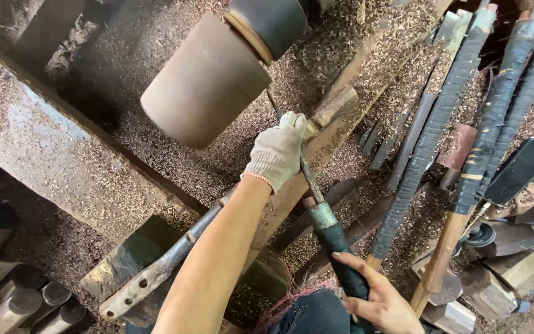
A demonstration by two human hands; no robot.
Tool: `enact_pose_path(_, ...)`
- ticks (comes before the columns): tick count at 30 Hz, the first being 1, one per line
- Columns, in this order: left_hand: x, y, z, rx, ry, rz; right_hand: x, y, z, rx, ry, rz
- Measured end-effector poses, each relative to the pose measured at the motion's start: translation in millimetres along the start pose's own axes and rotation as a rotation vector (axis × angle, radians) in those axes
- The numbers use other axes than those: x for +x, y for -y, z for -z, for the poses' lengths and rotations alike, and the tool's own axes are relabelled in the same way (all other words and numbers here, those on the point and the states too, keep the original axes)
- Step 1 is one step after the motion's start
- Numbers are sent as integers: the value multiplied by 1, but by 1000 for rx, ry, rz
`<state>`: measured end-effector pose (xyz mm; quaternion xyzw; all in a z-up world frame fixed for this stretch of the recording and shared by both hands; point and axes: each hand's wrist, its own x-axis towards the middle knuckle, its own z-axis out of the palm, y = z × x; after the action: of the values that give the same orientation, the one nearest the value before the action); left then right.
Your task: The person shapes a wooden cylinder spinning on a treadle-powered lathe, holding a chisel against the rotating wood with one hand while bracing on the tool rest. Near the end they stop the lathe, knock the finished wooden piece off the mandrel with a mallet, and set it aside.
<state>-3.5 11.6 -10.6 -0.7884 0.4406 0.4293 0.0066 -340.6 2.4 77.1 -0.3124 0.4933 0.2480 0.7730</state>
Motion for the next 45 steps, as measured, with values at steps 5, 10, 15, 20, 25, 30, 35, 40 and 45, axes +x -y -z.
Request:
enact_pose_path(5, -1, 1, -2, -25, -64, -6, 0, 10, -4, -74, -43, -53)
enact_pose_path(10, -9, -10, 17, -28, 75, 99, -9, 40, 20, -213, 29, -76)
enact_pose_path(15, -10, -13, 23, -50, 88, 144, -9, 63, 50, -608, 193, 278)
enact_pose_path(20, -10, -13, 19, -75, 62, 180, -9, 93, 64, -737, 150, -53)
enact_pose_path(25, -11, -13, 19, -109, 24, 195, -9, 118, 59, -763, 187, -2)
enact_pose_path(30, -11, -10, 16, -78, 1, 164, -9, 92, 49, -546, 141, -17)
enact_pose_path(35, -8, -14, 27, -45, 136, 162, -8, 59, 38, -334, 92, -72)
enact_pose_path(40, -7, -6, 15, -33, 51, 80, -6, 36, 22, -184, 13, -123)
enact_pose_path(45, 0, 3, -3, -23, -83, -38, -3, 24, -4, -112, -117, -68)
